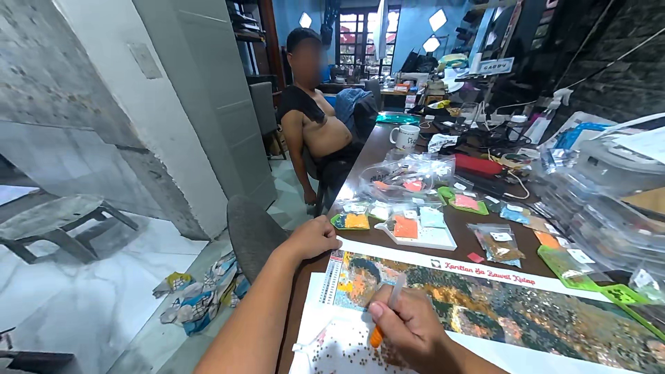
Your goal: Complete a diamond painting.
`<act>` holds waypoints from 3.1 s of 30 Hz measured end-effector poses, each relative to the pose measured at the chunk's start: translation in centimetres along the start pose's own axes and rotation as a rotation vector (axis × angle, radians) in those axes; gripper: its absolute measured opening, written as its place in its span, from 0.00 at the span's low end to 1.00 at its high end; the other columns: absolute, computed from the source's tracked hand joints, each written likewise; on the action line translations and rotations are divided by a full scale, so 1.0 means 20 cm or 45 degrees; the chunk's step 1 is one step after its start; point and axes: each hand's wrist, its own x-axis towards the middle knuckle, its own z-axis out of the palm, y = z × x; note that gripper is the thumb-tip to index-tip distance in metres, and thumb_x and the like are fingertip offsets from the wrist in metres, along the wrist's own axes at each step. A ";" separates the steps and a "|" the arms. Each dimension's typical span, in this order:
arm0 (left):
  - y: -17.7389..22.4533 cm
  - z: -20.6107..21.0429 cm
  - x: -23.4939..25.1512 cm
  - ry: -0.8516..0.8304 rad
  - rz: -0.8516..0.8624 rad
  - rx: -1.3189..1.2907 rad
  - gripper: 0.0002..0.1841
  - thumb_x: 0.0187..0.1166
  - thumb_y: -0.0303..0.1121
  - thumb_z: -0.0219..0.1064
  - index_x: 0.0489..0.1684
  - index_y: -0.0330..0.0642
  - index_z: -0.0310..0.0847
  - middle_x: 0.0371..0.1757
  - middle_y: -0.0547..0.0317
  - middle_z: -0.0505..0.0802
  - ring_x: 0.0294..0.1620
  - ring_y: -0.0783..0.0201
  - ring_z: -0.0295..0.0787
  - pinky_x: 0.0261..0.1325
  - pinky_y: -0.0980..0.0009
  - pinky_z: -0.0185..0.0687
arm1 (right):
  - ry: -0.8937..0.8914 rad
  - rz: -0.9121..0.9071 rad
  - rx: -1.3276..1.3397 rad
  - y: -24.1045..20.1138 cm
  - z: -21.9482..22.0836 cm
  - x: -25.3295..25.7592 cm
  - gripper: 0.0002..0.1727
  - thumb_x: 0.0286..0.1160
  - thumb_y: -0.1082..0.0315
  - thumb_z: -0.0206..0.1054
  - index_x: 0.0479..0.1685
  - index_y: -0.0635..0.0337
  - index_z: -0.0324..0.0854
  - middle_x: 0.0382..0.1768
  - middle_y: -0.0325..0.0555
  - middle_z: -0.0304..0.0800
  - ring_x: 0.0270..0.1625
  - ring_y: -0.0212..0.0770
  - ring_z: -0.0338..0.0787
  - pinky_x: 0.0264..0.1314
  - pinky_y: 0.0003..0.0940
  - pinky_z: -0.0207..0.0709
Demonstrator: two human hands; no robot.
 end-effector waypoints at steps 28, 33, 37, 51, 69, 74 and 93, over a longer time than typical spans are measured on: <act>0.08 -0.03 -0.04 -0.091 -0.023 -0.151 0.14 0.86 0.37 0.64 0.29 0.39 0.77 0.31 0.57 0.81 0.35 0.64 0.76 0.42 0.63 0.71 | 0.247 0.345 -0.006 0.14 0.03 0.15 0.18 0.89 0.59 0.53 0.28 0.56 0.78 0.19 0.28 0.73 0.21 0.16 0.72 0.24 0.13 0.67; 0.08 -0.01 -0.07 -0.277 -0.091 -0.680 0.12 0.94 0.36 0.49 0.39 0.42 0.73 0.21 0.65 0.81 0.18 0.77 0.74 0.24 0.82 0.71 | 0.298 0.285 0.031 0.15 0.02 0.15 0.18 0.88 0.61 0.53 0.28 0.57 0.79 0.20 0.28 0.75 0.22 0.15 0.74 0.26 0.11 0.69; 0.08 -0.02 -0.10 -0.526 -0.054 -0.805 0.14 0.83 0.36 0.45 0.43 0.48 0.80 0.28 0.71 0.91 0.24 0.81 0.85 0.28 0.83 0.80 | 0.342 0.259 0.029 0.15 0.01 0.16 0.18 0.88 0.62 0.54 0.27 0.58 0.79 0.19 0.28 0.75 0.22 0.15 0.74 0.26 0.11 0.69; 0.03 0.00 -0.09 -0.698 0.118 -0.983 0.13 0.63 0.28 0.61 0.40 0.57 0.86 0.38 0.74 0.97 0.37 0.82 0.92 0.38 0.81 0.86 | 0.431 0.238 0.000 0.15 -0.01 0.16 0.19 0.88 0.61 0.53 0.27 0.57 0.79 0.18 0.28 0.74 0.21 0.15 0.73 0.25 0.12 0.68; 0.06 0.02 -0.11 -0.677 0.110 -1.071 0.13 0.60 0.27 0.64 0.39 0.57 0.87 0.37 0.71 0.97 0.37 0.79 0.93 0.41 0.78 0.89 | 0.500 0.316 -0.034 0.16 -0.03 0.16 0.19 0.86 0.60 0.55 0.24 0.54 0.79 0.18 0.26 0.74 0.21 0.15 0.74 0.26 0.12 0.69; 0.05 0.02 -0.10 -0.704 0.153 -1.090 0.13 0.61 0.28 0.65 0.40 0.57 0.88 0.39 0.71 0.97 0.38 0.79 0.93 0.42 0.78 0.89 | 0.496 0.333 -0.014 0.17 -0.03 0.16 0.18 0.86 0.62 0.54 0.25 0.54 0.79 0.17 0.25 0.73 0.21 0.15 0.73 0.25 0.12 0.68; 0.06 0.02 -0.11 -0.662 0.107 -1.060 0.15 0.58 0.25 0.62 0.40 0.56 0.87 0.38 0.72 0.97 0.38 0.79 0.93 0.42 0.78 0.89 | 0.502 0.333 -0.068 0.18 -0.03 0.15 0.20 0.87 0.59 0.54 0.23 0.53 0.78 0.16 0.26 0.72 0.20 0.16 0.72 0.23 0.13 0.66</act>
